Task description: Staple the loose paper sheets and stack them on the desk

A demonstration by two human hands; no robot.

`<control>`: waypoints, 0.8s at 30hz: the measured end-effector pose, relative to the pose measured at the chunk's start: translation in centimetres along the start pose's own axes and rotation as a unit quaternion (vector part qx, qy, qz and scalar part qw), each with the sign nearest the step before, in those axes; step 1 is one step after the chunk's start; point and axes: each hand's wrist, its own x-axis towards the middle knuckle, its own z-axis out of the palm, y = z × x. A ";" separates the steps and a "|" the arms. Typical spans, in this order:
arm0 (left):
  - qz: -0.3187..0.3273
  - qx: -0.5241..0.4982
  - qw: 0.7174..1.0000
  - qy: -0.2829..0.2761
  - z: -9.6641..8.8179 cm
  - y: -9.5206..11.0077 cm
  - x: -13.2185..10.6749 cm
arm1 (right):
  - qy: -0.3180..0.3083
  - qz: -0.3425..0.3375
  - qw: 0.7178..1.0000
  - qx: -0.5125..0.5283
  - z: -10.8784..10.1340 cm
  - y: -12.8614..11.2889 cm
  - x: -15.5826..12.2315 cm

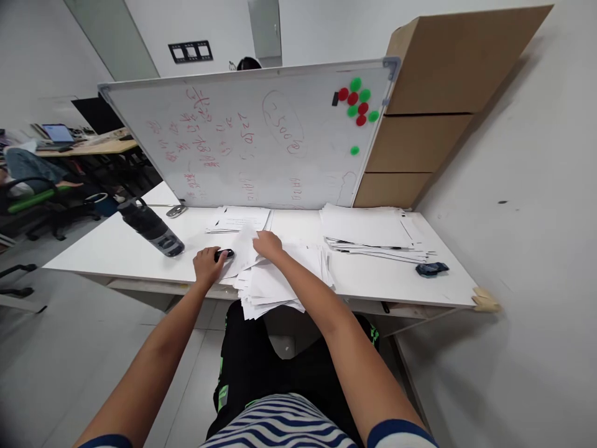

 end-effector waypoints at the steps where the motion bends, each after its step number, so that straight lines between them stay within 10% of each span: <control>1: 0.021 0.004 1.000 -0.002 0.0 0.1 0.0 | 0.008 -0.008 1.000 -0.017 -0.9 -0.8 -0.2; 5: 0.089 0.014 0.995 -0.040 0.1 0.5 0.2 | 0.070 -0.025 0.996 -0.058 -5.3 -1.3 -2.0; 9: 0.078 0.014 0.995 -0.066 0.0 0.6 0.5 | 0.141 -0.025 0.989 0.043 -8.6 3.7 -5.2; 13: 0.050 0.024 0.995 -0.077 0.0 0.7 0.6 | 0.058 0.055 0.989 0.128 -7.6 10.0 -8.7; 17: 0.030 0.026 0.995 -0.095 0.0 0.8 0.7 | 0.016 0.121 0.991 -0.048 -5.2 13.1 -10.9; 24: 0.009 0.044 0.995 -0.090 -0.1 0.8 0.8 | 0.088 0.211 0.961 -0.158 -6.3 18.0 -10.4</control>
